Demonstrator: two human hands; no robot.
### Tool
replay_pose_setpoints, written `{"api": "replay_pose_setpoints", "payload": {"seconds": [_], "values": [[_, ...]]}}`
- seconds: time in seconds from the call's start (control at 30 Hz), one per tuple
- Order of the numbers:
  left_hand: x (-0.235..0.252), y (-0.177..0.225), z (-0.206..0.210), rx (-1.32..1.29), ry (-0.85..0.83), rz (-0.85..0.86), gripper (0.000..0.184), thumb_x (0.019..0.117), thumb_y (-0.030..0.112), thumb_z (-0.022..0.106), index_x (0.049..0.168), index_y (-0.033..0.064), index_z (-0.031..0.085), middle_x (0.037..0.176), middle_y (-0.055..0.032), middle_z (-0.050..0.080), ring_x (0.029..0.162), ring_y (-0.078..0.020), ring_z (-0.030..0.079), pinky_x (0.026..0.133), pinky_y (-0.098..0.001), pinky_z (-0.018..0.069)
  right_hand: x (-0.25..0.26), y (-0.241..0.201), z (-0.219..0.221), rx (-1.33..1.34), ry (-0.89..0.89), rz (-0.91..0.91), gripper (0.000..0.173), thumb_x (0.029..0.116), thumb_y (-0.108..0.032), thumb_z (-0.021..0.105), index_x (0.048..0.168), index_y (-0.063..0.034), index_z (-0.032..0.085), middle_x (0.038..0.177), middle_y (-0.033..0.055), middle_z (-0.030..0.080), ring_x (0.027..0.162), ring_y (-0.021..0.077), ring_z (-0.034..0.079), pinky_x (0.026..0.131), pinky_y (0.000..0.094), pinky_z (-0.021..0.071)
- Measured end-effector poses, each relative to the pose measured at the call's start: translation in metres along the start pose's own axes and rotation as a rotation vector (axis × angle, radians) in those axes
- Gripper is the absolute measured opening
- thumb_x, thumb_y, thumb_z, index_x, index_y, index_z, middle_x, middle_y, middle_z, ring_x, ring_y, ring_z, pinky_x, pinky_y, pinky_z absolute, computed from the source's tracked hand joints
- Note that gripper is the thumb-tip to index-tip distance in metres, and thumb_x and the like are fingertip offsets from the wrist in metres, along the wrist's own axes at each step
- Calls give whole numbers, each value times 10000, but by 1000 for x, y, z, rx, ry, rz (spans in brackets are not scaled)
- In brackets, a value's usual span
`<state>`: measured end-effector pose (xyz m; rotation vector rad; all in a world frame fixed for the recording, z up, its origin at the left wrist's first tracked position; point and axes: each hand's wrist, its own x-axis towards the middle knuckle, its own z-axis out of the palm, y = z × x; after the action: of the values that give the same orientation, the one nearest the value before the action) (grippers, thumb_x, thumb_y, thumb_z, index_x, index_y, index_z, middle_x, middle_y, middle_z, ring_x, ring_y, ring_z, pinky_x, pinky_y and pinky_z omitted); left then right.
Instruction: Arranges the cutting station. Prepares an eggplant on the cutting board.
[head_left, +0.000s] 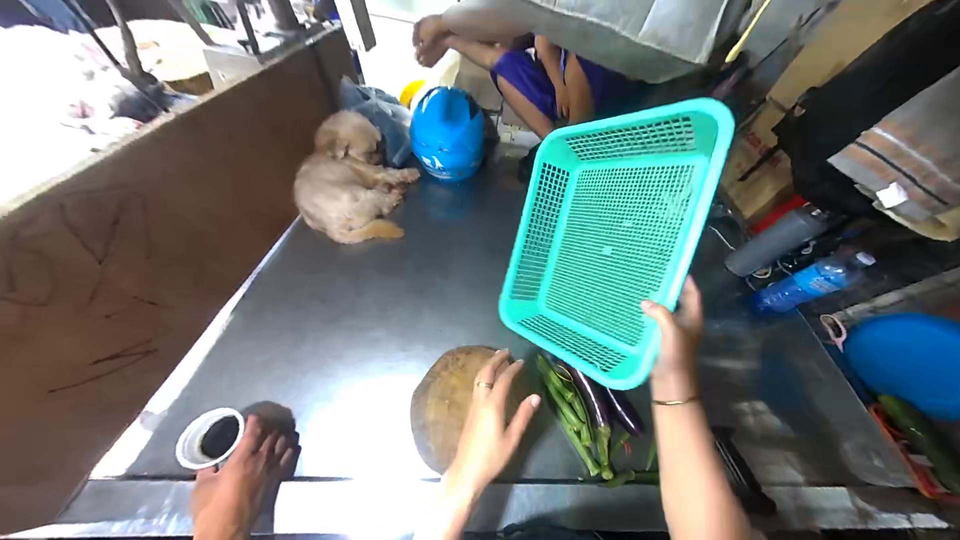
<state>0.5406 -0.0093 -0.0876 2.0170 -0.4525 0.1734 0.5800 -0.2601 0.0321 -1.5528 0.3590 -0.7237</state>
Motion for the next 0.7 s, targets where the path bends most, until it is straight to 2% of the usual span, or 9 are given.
{"api": "replay_pose_setpoints", "payload": {"seconds": [0.07, 0.17, 0.27, 0.33, 0.47, 0.57, 0.63, 0.67, 0.7], "values": [[17, 12, -6, 90, 42, 173, 451, 1008, 432, 599, 1327, 120, 665, 1504, -127, 521, 1416, -251, 474, 1161, -427, 426, -21, 21, 44, 212, 37, 129, 677, 884, -57, 612, 1512, -39, 360, 1297, 151, 578, 1069, 171, 656, 860, 347, 605], [49, 11, -13, 317, -15, 307, 459, 1012, 407, 574, 1339, 95, 653, 1413, -141, 601, 1352, -290, 545, 1150, -472, 428, -49, 56, 107, 295, 86, 348, 605, 957, -137, 591, 1504, -36, 354, 1302, 201, 560, 1091, 256, 628, 881, 437, 581], [81, -22, -19, 552, -260, 156, 508, 960, 283, 634, 1426, 85, 588, 1355, -160, 645, 1288, -341, 594, 1128, -586, 404, -79, 90, 152, 218, -109, 604, 733, 1035, -305, 583, 1618, -78, 201, 1562, 221, 406, 1367, 314, 486, 1095, 482, 458], [96, -74, -24, 663, -369, 11, 511, 936, 177, 670, 1436, 127, 577, 1318, -151, 667, 1238, -368, 617, 1069, -616, 442, -94, 109, 165, 264, -262, 773, 681, 1061, -300, 566, 1612, -79, 233, 1569, 224, 400, 1354, 344, 505, 1048, 517, 494], [97, -180, -50, 730, -469, -125, 549, 933, 177, 660, 1464, 262, 548, 1369, -105, 646, 1259, -382, 603, 1014, -682, 460, -119, 113, 117, 159, -687, 632, 470, 1017, -119, 583, 1453, 39, 502, 1417, 214, 559, 1223, 269, 624, 984, 411, 566], [86, -201, -70, 709, -449, 6, 493, 976, 227, 600, 1458, 315, 551, 1352, -50, 663, 1260, -326, 611, 1033, -665, 446, -120, 112, 45, 18, -830, 474, 339, 1002, -87, 583, 1309, 53, 617, 1226, 157, 684, 1038, 191, 703, 915, 349, 594], [72, -162, -86, 679, -268, 242, 360, 976, 222, 562, 1315, 189, 677, 1170, -109, 731, 1090, -350, 686, 962, -624, 501, -108, 114, -7, -125, -784, 372, 306, 1004, -90, 576, 1265, 53, 644, 1132, 135, 723, 958, 173, 725, 880, 339, 610], [73, -82, -107, 677, -361, 160, 331, 999, 156, 537, 1279, 69, 689, 1169, -192, 721, 1108, -405, 671, 1010, -596, 477, -98, 114, -34, -232, -748, 331, 306, 1008, -105, 574, 1263, 47, 652, 1122, 138, 725, 954, 176, 725, 878, 340, 610], [88, 31, -132, 718, -657, -145, 371, 1053, 83, 469, 1388, -27, 585, 1352, -257, 626, 1298, -436, 561, 1139, -523, 377, -86, 115, -61, -357, -726, 295, 320, 1012, -130, 573, 1275, 35, 653, 1138, 146, 721, 975, 184, 719, 893, 346, 599]]}}
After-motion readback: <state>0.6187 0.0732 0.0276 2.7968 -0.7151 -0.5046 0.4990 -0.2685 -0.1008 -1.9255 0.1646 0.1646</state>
